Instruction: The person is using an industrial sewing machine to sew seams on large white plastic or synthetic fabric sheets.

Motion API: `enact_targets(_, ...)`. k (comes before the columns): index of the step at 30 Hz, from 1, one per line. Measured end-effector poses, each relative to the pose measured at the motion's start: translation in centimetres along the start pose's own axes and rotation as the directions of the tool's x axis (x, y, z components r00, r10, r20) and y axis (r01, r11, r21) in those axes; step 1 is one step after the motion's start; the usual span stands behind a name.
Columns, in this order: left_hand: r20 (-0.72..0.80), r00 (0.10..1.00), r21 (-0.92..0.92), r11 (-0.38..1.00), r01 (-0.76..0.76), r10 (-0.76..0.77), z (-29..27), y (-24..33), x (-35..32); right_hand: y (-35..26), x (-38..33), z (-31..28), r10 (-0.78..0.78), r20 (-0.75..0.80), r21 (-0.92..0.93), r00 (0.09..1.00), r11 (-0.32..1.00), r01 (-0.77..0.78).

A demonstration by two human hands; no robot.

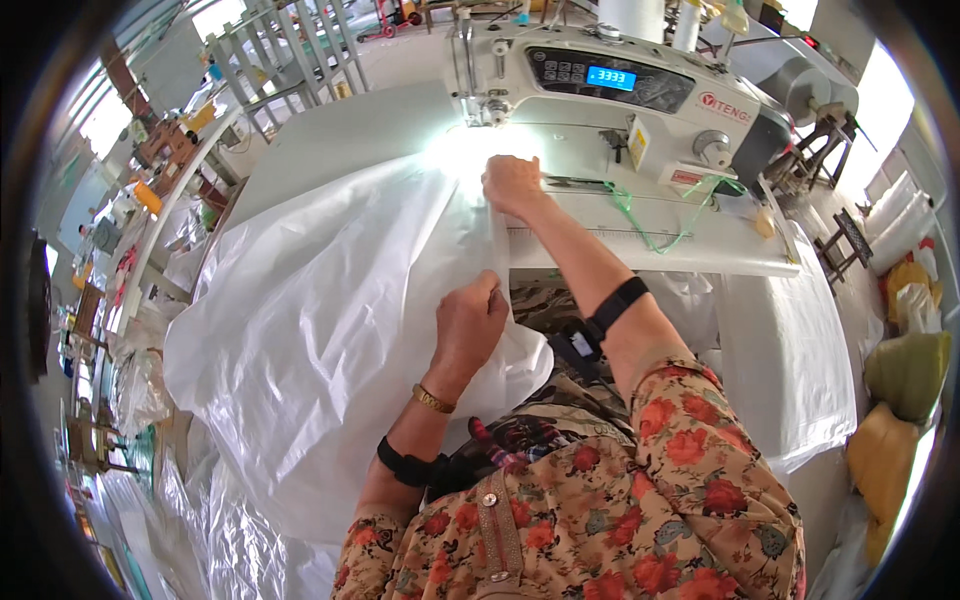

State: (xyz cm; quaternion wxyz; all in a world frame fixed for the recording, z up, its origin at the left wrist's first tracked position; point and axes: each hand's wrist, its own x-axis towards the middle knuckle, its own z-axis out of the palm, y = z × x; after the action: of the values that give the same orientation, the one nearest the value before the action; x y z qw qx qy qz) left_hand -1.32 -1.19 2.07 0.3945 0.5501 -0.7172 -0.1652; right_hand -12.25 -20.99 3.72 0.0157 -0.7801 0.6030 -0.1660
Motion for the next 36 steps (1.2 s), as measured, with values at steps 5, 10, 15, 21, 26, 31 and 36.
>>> enact_targets(5,0.007,1.000,-0.005,1.000,-0.024,0.024,-1.3,0.2,-0.5,1.6,0.6,1.0,-0.017,-0.008,0.152,1.000,0.988,0.018)
enact_targets(10,0.025,1.000,-0.134,0.991,0.000,0.003,-1.5,0.5,0.0,3.3,1.4,1.4,-0.004,-0.007,0.249,1.000,0.969,0.005)
enact_targets(15,-0.004,1.000,-0.183,0.983,0.002,-0.002,-1.2,0.9,0.1,1.0,0.6,0.0,0.054,0.048,0.200,0.997,0.978,-0.063)
enact_targets(21,-0.082,0.995,-0.167,0.983,-0.070,0.057,-0.2,1.1,0.4,-0.1,-0.3,-0.7,0.034,-0.006,0.075,0.999,0.997,-0.034)
enact_targets(26,-0.006,1.000,-0.184,0.983,-0.017,0.016,0.0,0.7,0.1,-1.5,-2.3,-0.8,-0.023,-0.017,-0.101,1.000,0.995,0.021)
enact_targets(31,-0.001,0.998,-0.100,0.993,-0.065,0.065,-1.3,-0.3,-0.3,-3.2,-3.0,-1.6,-0.074,0.008,-0.166,0.997,0.983,0.074)
enact_targets(36,-0.037,0.991,-0.073,0.989,-0.131,0.128,-3.4,-2.1,-0.7,-4.8,-2.5,-0.7,0.029,0.066,-0.102,0.997,0.995,-0.022)
